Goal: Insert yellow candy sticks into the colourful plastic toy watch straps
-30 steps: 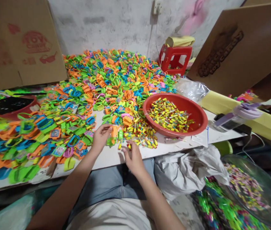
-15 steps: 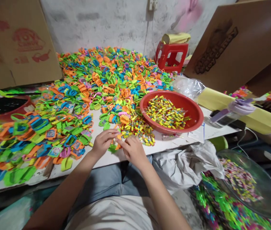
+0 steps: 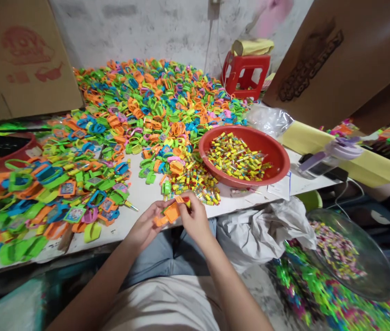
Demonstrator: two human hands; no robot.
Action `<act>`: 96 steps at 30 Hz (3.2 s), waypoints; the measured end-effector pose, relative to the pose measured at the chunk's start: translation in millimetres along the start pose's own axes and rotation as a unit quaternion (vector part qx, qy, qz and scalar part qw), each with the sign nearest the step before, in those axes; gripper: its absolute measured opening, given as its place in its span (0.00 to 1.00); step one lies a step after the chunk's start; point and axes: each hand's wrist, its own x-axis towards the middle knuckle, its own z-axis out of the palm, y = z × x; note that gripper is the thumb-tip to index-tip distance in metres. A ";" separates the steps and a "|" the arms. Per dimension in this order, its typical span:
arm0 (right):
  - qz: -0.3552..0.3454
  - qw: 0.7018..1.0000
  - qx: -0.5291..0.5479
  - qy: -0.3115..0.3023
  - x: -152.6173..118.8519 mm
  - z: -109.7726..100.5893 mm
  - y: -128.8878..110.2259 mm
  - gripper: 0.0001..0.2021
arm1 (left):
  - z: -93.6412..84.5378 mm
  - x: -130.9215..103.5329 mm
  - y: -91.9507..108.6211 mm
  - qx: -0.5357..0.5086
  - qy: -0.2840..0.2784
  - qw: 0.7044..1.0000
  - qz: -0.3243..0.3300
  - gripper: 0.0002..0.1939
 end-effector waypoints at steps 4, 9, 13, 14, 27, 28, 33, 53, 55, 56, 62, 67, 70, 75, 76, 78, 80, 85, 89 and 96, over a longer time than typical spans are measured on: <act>0.040 0.996 0.079 -0.019 -0.3 -1.3 2.0 0.12 | 10.0 -3.7 1.2 -0.019 -0.018 0.999 0.022 0.20; 0.037 0.998 0.023 0.051 -0.6 -6.7 -0.7 0.11 | 13.8 -6.2 -0.5 -0.005 -0.030 0.999 0.025 0.15; 0.041 0.991 0.107 -0.066 -5.8 -16.4 -6.4 0.17 | 7.0 -7.2 0.0 -0.074 -0.030 0.997 -0.005 0.13; 0.060 0.981 0.154 -0.102 -7.1 -19.1 -7.4 0.19 | 4.3 -8.1 2.1 -0.080 -0.041 0.996 -0.018 0.12; 0.131 0.955 0.207 -0.166 -9.5 -22.1 -17.6 0.18 | 3.3 -18.0 26.0 0.041 -0.012 0.996 -0.073 0.13; 0.123 0.958 0.198 -0.170 -9.7 -22.0 -16.9 0.18 | 4.9 -17.9 27.4 0.048 -0.008 0.996 -0.076 0.14; 0.083 0.970 0.156 -0.165 -12.6 -21.6 -14.4 0.18 | 10.8 -17.8 32.7 0.103 -0.004 0.992 -0.068 0.17; 0.020 0.961 0.062 -0.269 -22.2 -9.8 -23.0 0.17 | -2.5 -16.7 46.0 0.306 -0.089 0.948 -0.024 0.17; 0.060 0.956 0.101 -0.270 -22.9 -9.4 -19.8 0.18 | -3.2 -18.5 46.4 0.358 -0.112 0.927 -0.004 0.16; 0.079 0.951 0.125 -0.272 -22.9 -9.4 -18.6 0.19 | -3.6 -19.4 47.2 0.382 -0.132 0.915 0.002 0.17; 0.147 0.927 0.217 -0.270 -22.2 -7.4 -17.5 0.17 | -4.8 -22.5 49.7 0.414 -0.189 0.890 0.010 0.28; 0.184 0.921 0.225 -0.258 -22.8 -4.6 -16.2 0.17 | -5.0 -23.8 42.2 0.423 -0.136 0.894 0.060 0.26; 0.181 0.924 0.213 -0.262 -21.9 -4.6 -16.8 0.17 | -7.0 -23.7 36.4 0.410 -0.124 0.901 0.070 0.25; 0.162 0.925 0.213 -0.270 -21.0 -6.9 -18.9 0.18 | -8.1 -24.0 34.9 0.417 -0.131 0.896 0.072 0.26; 0.161 0.924 0.216 -0.273 -21.2 -7.4 -18.8 0.18 | -7.7 -24.9 36.6 0.428 -0.135 0.891 0.071 0.26; 0.159 0.922 0.221 -0.273 -21.7 -8.0 -17.9 0.18 | -6.6 -27.7 41.7 0.459 -0.145 0.874 0.068 0.26; 0.160 0.927 0.214 -0.263 -22.0 -8.2 -16.6 0.18 | -5.7 -31.3 47.3 0.492 -0.152 0.854 0.067 0.23; 0.120 0.940 0.173 -0.267 -19.9 -8.2 -16.6 0.19 | -5.1 -36.5 52.3 0.524 -0.140 0.837 0.077 0.20; 0.014 0.961 0.019 -0.275 -17.9 -12.2 -23.9 0.13 | -4.3 -36.5 47.0 0.580 -0.111 0.798 0.120 0.20; -0.068 0.956 -0.109 -0.264 -22.3 -16.1 -43.0 0.08 | 1.2 -38.0 42.4 0.654 -0.079 0.722 0.210 0.16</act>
